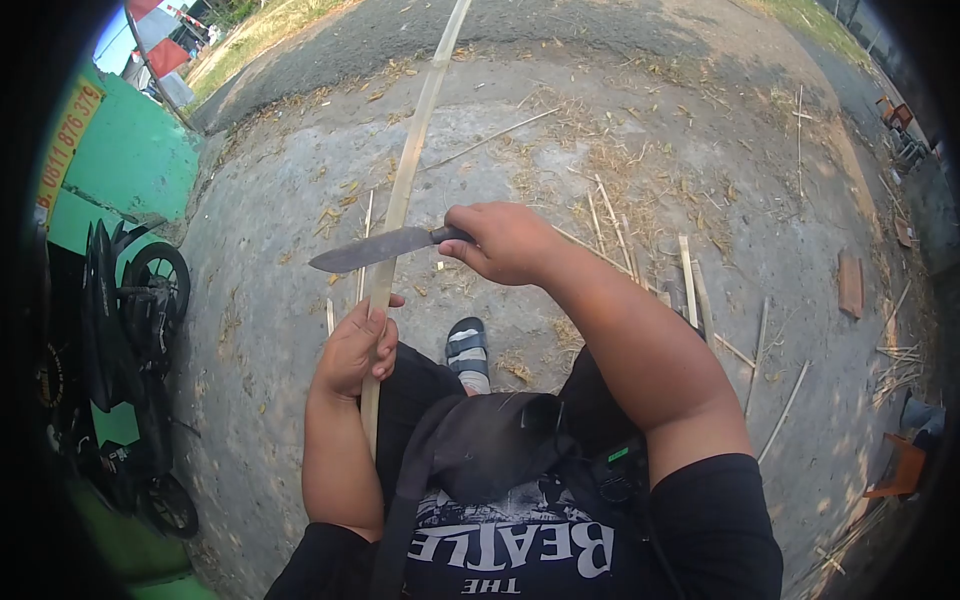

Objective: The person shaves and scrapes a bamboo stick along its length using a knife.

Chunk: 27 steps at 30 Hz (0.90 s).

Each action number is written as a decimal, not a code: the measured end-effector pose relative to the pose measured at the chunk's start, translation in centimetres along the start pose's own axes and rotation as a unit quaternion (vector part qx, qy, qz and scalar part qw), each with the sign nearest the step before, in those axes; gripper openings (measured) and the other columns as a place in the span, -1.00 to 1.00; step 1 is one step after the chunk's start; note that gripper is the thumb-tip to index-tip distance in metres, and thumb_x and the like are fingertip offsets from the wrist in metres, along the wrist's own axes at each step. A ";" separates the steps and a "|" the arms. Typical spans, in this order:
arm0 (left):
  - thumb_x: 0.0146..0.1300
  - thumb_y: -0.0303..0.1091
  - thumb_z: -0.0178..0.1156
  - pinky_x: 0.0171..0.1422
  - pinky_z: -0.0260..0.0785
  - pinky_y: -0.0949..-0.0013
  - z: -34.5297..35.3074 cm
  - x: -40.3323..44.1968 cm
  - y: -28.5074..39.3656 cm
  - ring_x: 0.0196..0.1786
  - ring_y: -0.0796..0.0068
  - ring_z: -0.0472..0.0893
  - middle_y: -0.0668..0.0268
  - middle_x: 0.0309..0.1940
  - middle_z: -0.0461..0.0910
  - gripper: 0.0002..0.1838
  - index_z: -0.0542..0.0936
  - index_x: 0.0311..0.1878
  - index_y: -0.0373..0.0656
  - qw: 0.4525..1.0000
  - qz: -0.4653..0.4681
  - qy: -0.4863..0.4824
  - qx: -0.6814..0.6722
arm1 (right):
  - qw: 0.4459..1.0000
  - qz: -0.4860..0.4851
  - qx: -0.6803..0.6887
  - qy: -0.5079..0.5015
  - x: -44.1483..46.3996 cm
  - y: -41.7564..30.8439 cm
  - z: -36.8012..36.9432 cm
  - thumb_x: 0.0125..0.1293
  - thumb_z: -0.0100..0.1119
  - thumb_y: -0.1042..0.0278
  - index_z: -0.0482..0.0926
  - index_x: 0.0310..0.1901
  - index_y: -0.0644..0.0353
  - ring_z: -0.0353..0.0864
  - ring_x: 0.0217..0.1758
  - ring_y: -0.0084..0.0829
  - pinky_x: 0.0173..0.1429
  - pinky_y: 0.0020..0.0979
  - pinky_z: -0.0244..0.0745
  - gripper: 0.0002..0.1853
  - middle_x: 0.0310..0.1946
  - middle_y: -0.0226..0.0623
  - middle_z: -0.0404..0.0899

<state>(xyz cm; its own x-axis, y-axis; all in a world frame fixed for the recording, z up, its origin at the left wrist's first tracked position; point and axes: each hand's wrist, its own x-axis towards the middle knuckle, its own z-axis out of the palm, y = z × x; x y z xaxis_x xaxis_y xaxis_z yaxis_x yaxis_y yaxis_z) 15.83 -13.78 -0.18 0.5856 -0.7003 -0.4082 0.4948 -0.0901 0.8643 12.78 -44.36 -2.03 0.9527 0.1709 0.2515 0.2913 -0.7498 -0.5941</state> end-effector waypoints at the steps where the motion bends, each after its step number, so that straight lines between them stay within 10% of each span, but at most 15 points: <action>1: 0.69 0.02 0.07 -0.45 0.29 0.51 0.0 0.0 0.0 -0.58 0.62 0.42 0.39 -0.41 0.50 -0.60 0.53 0.16 -0.16 1.000 0.004 -0.006 0.006 | 1.000 0.001 0.004 0.006 0.0 0.0 0.0 0.58 0.19 -0.04 0.56 0.06 0.17 0.69 -0.05 0.10 0.00 0.00 0.57 -0.61 -0.16 -0.05 0.68; 27: 0.66 -0.16 0.15 -0.32 0.41 0.50 1.5 -4.5 0.7 -0.46 0.62 0.52 0.41 -0.34 0.58 -0.69 0.51 0.23 -0.18 0.989 -0.001 0.044 0.142 | 0.990 -0.021 0.086 0.107 -1.0 0.7 -2.3 0.64 0.07 -0.07 0.56 0.01 0.23 0.65 -0.15 0.10 -0.05 -0.03 0.51 -0.56 -0.27 0.01 0.62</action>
<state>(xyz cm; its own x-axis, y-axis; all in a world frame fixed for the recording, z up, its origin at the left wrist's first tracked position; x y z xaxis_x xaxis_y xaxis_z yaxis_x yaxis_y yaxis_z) 12.62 -11.80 2.73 0.6442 -0.6367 -0.4239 0.3034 -0.2960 0.9057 11.84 -46.51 -0.89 0.9049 0.0459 0.4231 0.3576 -0.6213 -0.6973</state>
